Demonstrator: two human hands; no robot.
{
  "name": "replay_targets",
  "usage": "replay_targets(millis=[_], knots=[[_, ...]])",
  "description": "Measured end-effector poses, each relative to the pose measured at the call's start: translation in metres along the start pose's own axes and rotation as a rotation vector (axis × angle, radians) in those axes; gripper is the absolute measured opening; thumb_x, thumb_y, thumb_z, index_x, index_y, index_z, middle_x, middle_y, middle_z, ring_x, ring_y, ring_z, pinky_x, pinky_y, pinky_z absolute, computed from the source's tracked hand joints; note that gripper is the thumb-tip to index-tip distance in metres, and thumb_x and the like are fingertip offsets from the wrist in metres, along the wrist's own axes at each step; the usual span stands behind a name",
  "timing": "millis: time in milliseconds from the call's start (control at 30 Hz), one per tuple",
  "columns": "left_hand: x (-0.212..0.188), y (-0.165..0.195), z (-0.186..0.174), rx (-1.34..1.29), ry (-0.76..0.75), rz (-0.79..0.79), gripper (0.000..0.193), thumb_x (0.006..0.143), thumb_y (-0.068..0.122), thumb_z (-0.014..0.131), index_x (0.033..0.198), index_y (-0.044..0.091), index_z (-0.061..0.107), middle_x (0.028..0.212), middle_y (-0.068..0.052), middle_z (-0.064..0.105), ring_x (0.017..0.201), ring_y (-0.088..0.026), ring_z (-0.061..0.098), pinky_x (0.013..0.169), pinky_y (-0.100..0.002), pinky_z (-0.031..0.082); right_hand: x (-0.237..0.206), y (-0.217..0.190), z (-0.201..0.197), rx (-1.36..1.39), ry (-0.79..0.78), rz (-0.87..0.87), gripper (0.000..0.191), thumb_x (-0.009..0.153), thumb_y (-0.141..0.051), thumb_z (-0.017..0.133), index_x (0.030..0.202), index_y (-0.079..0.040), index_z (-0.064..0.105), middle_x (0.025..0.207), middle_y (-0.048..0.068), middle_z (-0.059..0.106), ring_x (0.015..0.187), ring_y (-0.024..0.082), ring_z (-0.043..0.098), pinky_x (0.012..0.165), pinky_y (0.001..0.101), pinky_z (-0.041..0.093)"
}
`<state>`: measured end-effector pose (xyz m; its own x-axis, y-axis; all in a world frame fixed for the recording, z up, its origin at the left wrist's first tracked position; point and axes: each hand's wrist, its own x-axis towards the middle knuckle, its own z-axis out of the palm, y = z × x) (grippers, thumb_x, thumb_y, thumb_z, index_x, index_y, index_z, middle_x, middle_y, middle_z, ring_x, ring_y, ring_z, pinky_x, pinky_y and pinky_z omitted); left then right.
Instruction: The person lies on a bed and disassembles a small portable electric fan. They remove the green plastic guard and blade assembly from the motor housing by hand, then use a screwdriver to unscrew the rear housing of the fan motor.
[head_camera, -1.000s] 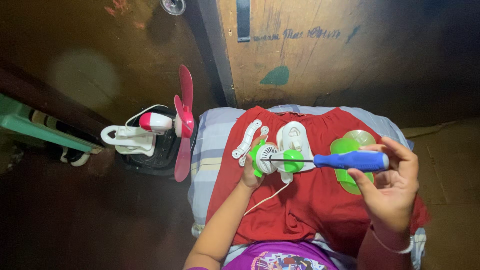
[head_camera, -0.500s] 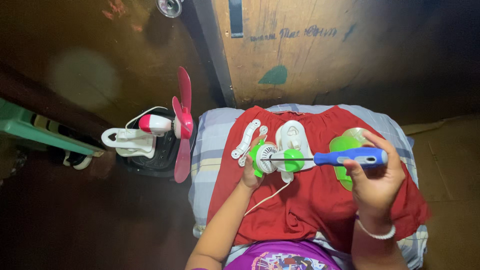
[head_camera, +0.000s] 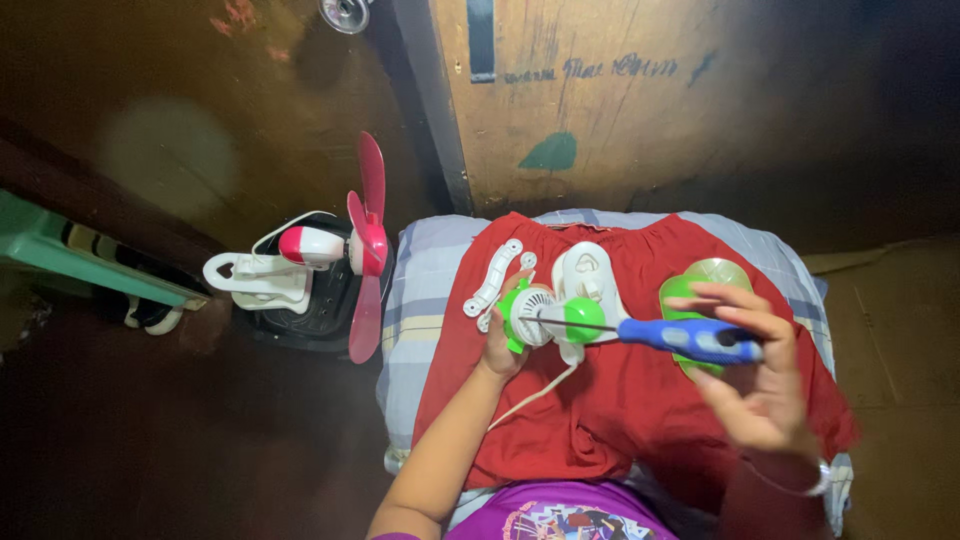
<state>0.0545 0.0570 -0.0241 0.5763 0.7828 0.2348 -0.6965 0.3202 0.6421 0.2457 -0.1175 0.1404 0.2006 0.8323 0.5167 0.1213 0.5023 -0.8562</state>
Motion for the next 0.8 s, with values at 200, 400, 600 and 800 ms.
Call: replay_targets(millis=[200, 400, 600, 800], knots=[[0.000, 0.000, 0.001, 0.009, 0.000, 0.001, 0.099, 0.092, 0.076, 0.058, 0.158, 0.008, 0.031, 0.128, -0.014, 0.060, 0.118, -0.025, 0.063, 0.100, -0.039, 0.055, -0.002, 0.013, 0.010, -0.112, 0.143, -0.080, 0.051, 0.097, -0.004, 0.071, 0.133, -0.011, 0.036, 0.127, 0.019, 0.055, 0.116, 0.029, 0.065, 0.105, 0.0441, 0.057], [0.000, 0.000, -0.001, -0.042, 0.015, -0.015, 0.100, 0.091, 0.074, 0.060, 0.158, 0.007, 0.031, 0.128, -0.015, 0.060, 0.118, -0.026, 0.063, 0.101, -0.040, 0.054, -0.014, 0.005, -0.006, -0.100, 0.332, -0.046, 0.040, 0.105, -0.008, 0.070, 0.128, -0.009, 0.037, 0.120, 0.018, 0.062, 0.108, 0.027, 0.069, 0.103, 0.0389, 0.059], [-0.001, 0.002, -0.005, -0.171, -0.010, -0.042, 0.098, 0.090, 0.071, 0.064, 0.156, 0.005, 0.034, 0.129, -0.019, 0.061, 0.119, -0.029, 0.064, 0.104, -0.041, 0.055, -0.024, 0.010, -0.015, -0.007, 0.424, -0.057, 0.039, 0.110, -0.011, 0.073, 0.129, -0.007, 0.039, 0.115, 0.017, 0.059, 0.104, 0.025, 0.066, 0.101, 0.0379, 0.059], [-0.002, 0.003, -0.006, -0.140, -0.052, -0.039, 0.097, 0.091, 0.068, 0.064, 0.157, 0.004, 0.035, 0.129, -0.020, 0.060, 0.118, -0.029, 0.065, 0.102, -0.041, 0.055, -0.032, 0.023, -0.025, 0.029, 0.470, -0.087, 0.037, 0.110, -0.008, 0.072, 0.129, -0.006, 0.040, 0.114, 0.017, 0.058, 0.104, 0.027, 0.066, 0.099, 0.0370, 0.057]])
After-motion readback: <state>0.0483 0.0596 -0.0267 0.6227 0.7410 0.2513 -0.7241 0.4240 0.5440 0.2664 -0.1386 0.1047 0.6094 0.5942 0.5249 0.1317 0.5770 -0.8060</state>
